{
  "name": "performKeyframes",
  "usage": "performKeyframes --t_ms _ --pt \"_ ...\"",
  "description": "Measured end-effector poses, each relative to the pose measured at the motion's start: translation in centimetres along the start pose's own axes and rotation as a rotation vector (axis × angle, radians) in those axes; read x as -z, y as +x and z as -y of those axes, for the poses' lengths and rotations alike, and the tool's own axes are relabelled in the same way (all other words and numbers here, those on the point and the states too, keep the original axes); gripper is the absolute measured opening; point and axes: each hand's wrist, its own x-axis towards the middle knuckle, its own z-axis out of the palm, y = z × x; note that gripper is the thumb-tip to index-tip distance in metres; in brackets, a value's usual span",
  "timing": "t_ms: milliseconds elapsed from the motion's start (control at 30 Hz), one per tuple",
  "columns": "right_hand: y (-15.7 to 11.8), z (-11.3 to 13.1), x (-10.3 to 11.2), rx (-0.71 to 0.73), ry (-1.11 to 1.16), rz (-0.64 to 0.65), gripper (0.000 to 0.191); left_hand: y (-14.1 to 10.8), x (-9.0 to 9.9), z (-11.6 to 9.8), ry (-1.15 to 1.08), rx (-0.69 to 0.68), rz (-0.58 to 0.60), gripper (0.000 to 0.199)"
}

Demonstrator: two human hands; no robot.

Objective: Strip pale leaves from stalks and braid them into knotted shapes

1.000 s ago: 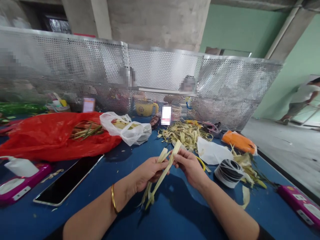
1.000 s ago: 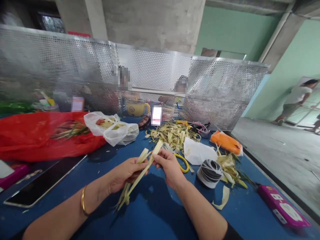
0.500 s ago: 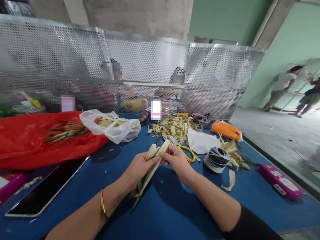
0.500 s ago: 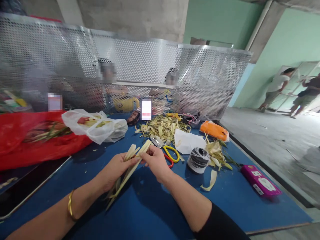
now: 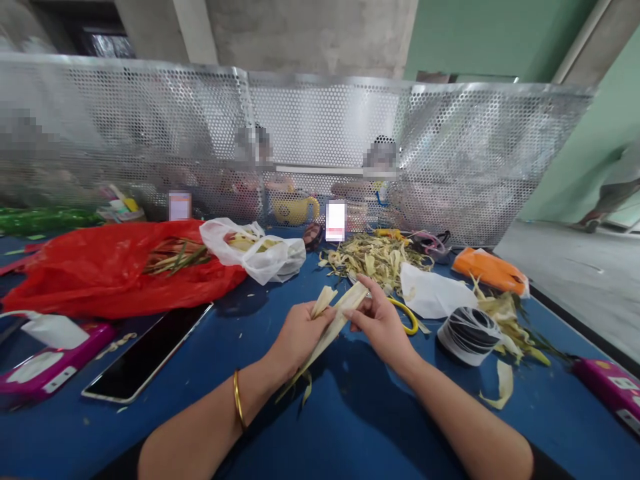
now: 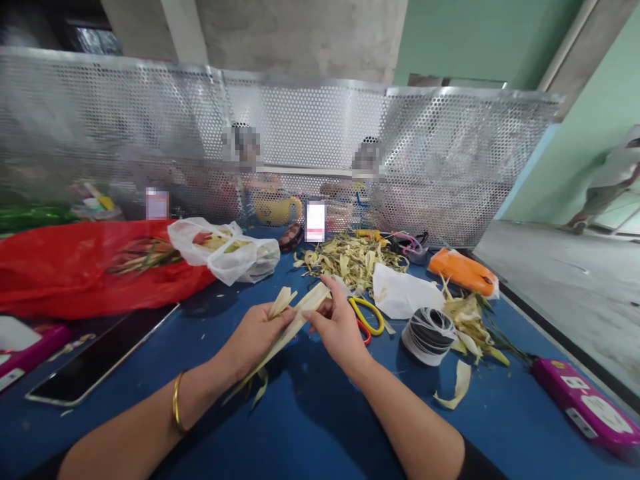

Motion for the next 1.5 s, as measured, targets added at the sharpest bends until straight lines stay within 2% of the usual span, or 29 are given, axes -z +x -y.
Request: performKeyframes --t_ms 100,300,500,633,733,767,900,1033,1133,1233,1367,1500 --pt "-0.3 0.1 0.1 0.067 -0.088 -0.008 0.071 0.0 -0.1 -0.1 -0.061 0.054 -0.017 0.038" --pt "-0.9 0.5 0.1 0.210 -0.235 -0.011 0.049 0.1 -0.3 -0.1 -0.146 0.051 -0.048 0.039" --pt "-1.1 0.2 0.4 0.305 -0.391 0.010 0.056 0.2 -0.2 0.3 -0.108 0.049 -0.100 0.043" --pt "-0.9 0.2 0.6 0.372 -0.485 0.039 0.032 0.2 -0.1 0.3 -0.120 0.062 -0.102 0.042" --pt "-0.8 0.5 0.4 0.300 -0.424 0.053 0.012 0.1 -0.1 0.1 -0.119 0.056 -0.104 0.043" --pt "-0.8 0.6 0.3 0.265 -0.409 0.044 0.011 0.0 -0.1 0.0 -0.101 0.046 -0.105 0.043" --pt "-0.9 0.6 -0.1 0.203 -0.443 -0.059 0.024 -0.1 -0.1 0.1 0.007 -0.039 -0.110 0.046" --pt "-0.9 0.0 -0.4 0.161 -0.323 -0.151 0.019 0.0 -0.1 0.5 0.011 -0.109 -0.082 0.046" --pt "-0.8 -0.1 -0.5 0.132 -0.197 -0.163 0.042 -0.1 -0.2 0.4 -0.014 -0.105 -0.079 0.044" --pt "-0.9 0.1 -0.6 0.078 -0.157 -0.085 0.052 -0.1 -0.2 0.2 -0.044 -0.082 -0.117 0.042" --pt "-1.3 0.2 -1.0 0.017 -0.199 0.098 0.046 0.2 0.1 0.2 -0.037 -0.107 -0.141 0.035" --pt "-1.5 0.2 -1.1 0.040 -0.238 0.127 0.044 0.4 0.1 0.2 -0.090 -0.099 -0.179 0.033"
